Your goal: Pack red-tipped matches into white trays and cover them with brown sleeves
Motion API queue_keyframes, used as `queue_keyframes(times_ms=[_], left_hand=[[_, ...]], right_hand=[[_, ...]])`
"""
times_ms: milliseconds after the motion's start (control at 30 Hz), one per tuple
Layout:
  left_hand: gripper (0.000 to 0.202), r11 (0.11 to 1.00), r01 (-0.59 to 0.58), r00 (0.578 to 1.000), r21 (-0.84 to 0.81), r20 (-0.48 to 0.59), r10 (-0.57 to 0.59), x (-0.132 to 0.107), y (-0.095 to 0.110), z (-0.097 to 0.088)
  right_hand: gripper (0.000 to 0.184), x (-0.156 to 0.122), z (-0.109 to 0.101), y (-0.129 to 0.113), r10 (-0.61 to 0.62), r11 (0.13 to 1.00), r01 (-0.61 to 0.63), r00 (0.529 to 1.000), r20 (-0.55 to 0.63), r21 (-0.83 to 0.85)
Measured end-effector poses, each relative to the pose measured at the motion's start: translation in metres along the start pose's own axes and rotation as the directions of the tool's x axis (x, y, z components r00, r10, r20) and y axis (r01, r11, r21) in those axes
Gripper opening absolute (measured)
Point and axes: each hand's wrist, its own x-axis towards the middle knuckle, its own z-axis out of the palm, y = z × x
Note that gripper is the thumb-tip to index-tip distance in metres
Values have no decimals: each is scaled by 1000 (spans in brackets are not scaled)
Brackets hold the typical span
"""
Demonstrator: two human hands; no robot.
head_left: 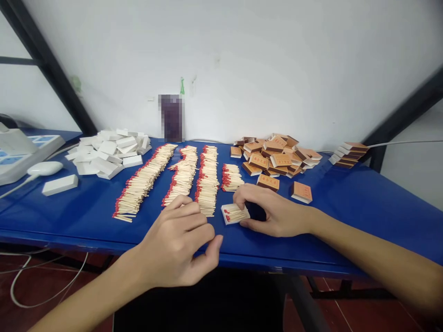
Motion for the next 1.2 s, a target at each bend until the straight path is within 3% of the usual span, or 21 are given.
queue_keyframes(times_ms=[100, 300, 600, 833, 933, 1200], left_hand=[[26, 1000, 18, 999, 24, 48, -19, -11, -2, 1], [20, 999, 28, 988, 38, 153, -34, -26, 8, 5], [8, 973, -84, 980, 215, 195, 42, -34, 12, 19], [9, 964, -99, 976, 247, 214, 45, -34, 12, 19], [9, 966, -95, 974, 240, 222, 41, -35, 12, 19], [10, 964, -98, 974, 248, 224, 42, -34, 11, 19]], right_hand=[[13, 0, 0, 2, 7, 999, -10, 999, -50, -51], [13, -4, -2, 0, -18, 990, 15, 1000, -18, -144], [13, 0, -1, 9, -88, 959, 59, 992, -95, -278], [6, -1, -4, 1, -60, 961, 43, 997, -52, -273], [12, -2, -4, -5, -17, 978, 10, 999, -30, -211], [18, -2, -4, -15, -56, 979, 63, 997, 45, -195]])
